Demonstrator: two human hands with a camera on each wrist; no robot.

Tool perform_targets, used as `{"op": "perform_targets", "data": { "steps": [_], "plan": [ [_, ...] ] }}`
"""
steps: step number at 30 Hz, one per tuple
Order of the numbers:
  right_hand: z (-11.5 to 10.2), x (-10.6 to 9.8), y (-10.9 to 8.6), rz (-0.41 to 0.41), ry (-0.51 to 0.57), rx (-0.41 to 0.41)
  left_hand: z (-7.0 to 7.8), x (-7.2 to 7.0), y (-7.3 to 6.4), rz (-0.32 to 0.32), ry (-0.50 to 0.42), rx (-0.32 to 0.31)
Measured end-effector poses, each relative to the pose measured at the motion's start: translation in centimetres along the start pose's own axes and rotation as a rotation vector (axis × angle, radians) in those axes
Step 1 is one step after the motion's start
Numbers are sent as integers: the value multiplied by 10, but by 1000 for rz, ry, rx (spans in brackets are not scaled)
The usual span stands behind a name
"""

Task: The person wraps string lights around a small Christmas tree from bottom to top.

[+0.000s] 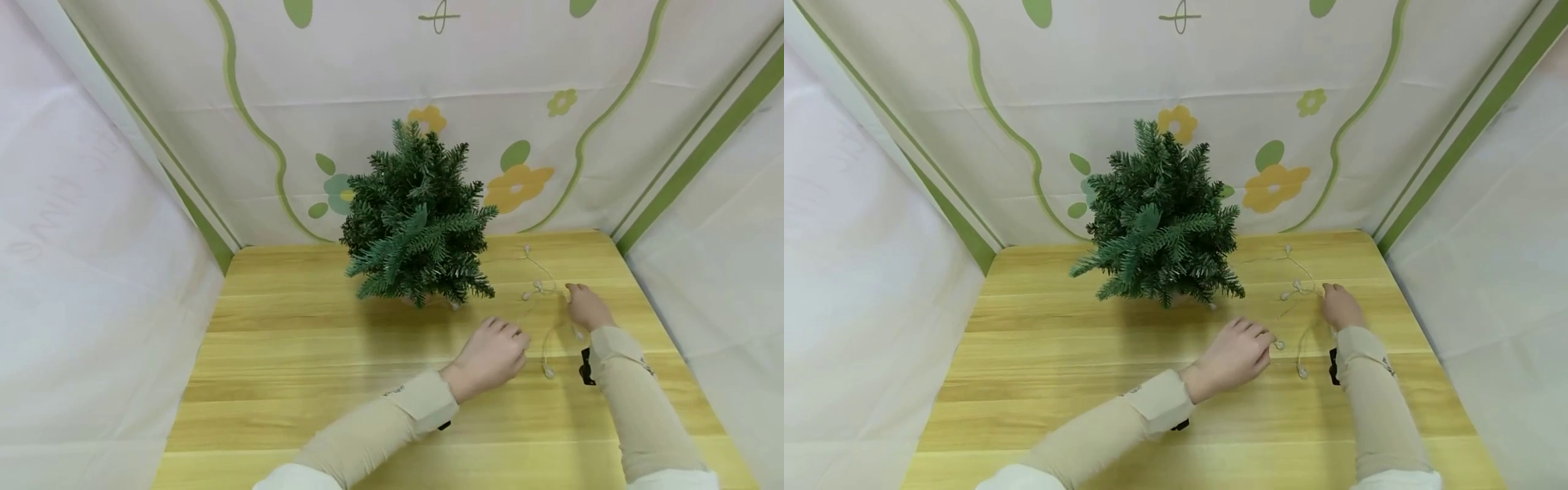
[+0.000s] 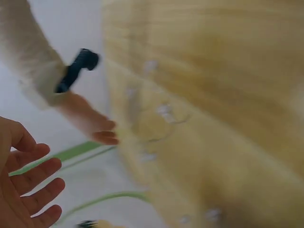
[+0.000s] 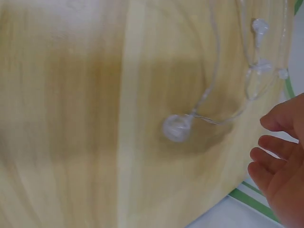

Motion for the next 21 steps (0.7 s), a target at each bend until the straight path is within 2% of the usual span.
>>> {"op": "perform_targets", "data": {
  "steps": [5,7,11,14,19,21],
  "plan": [
    [10,11,-1,70,49,11,0,58,2,-104,-36,-65],
    [13,15,0,102,64,12,0,78,1,-136,-48,-83],
    [16,24,2,124,97,14,0,113,-5,-261,-43,-99],
    [17,29,4,117,119,15,0,130,-9,-338,-49,-98],
    [14,34,7,135,123,48,1,145,-13,-402,-67,-71],
    [12,34,8,153,126,70,2,148,-14,-416,-45,-47]
  ]
}}
Point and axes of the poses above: each hand's wrist, its own y-axis towards the middle knuckle, its own x-axis out of the palm, z = x × y, the point moved 8 cm from there along y, towards the middle knuckle, and after that the axes turned 4 degrees about -z, right-handed, at the moved point
